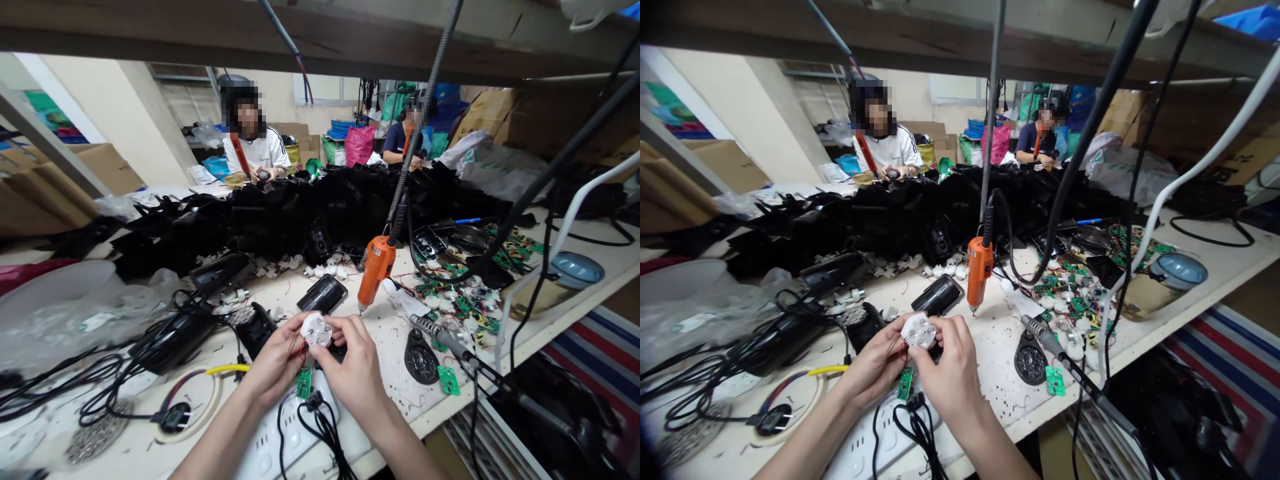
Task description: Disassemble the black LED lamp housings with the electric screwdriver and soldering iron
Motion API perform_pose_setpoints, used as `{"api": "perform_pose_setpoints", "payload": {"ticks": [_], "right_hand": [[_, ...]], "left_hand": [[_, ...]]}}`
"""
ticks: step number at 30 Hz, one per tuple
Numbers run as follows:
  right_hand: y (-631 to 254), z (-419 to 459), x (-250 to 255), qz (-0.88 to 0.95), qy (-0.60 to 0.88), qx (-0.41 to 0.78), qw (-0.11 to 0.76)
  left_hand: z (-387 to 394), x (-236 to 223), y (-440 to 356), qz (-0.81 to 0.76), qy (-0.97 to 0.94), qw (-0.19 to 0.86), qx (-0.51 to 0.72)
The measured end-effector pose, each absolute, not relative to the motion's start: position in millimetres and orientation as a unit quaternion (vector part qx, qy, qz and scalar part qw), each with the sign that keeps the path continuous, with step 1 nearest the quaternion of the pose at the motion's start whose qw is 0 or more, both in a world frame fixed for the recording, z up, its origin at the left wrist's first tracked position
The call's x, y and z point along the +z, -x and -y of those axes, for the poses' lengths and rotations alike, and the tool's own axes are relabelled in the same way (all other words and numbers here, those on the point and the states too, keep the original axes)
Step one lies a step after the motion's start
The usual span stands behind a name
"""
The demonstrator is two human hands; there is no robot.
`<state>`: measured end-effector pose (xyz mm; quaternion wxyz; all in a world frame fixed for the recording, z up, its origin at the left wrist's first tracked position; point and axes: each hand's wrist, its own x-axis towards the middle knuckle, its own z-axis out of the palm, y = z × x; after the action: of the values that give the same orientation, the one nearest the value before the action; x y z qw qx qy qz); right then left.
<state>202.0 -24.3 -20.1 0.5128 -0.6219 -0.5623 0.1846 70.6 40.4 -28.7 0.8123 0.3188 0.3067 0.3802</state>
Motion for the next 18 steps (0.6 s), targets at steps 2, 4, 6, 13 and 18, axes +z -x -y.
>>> {"api": "perform_pose_setpoints", "payload": {"ticks": [2, 4, 6, 13, 18], "right_hand": [[-201.0, 24.6, -21.1, 0.565, 0.618, 0.181, 0.517], [-199.8, 24.5, -21.3, 0.567, 0.615, 0.179, 0.518], [-198.7, 24.3, -21.0, 0.569, 0.614, 0.18, 0.517], [-197.2, 24.6, -20.9, 0.567, 0.62, 0.175, 0.513], [-197.4, 25.0, -20.5, 0.573, 0.619, 0.162, 0.512]], "left_hand": [[-40.2, -28.6, -69.8, -0.308, -0.319, 0.812, 0.379], [-40.1, -28.0, -69.1, -0.307, -0.318, 0.813, 0.378], [-40.2, -27.3, -68.9, -0.302, -0.319, 0.815, 0.378], [-40.6, -28.5, -70.2, -0.287, -0.312, 0.825, 0.374], [-41.3, -28.7, -70.6, -0.281, -0.3, 0.831, 0.376]]}}
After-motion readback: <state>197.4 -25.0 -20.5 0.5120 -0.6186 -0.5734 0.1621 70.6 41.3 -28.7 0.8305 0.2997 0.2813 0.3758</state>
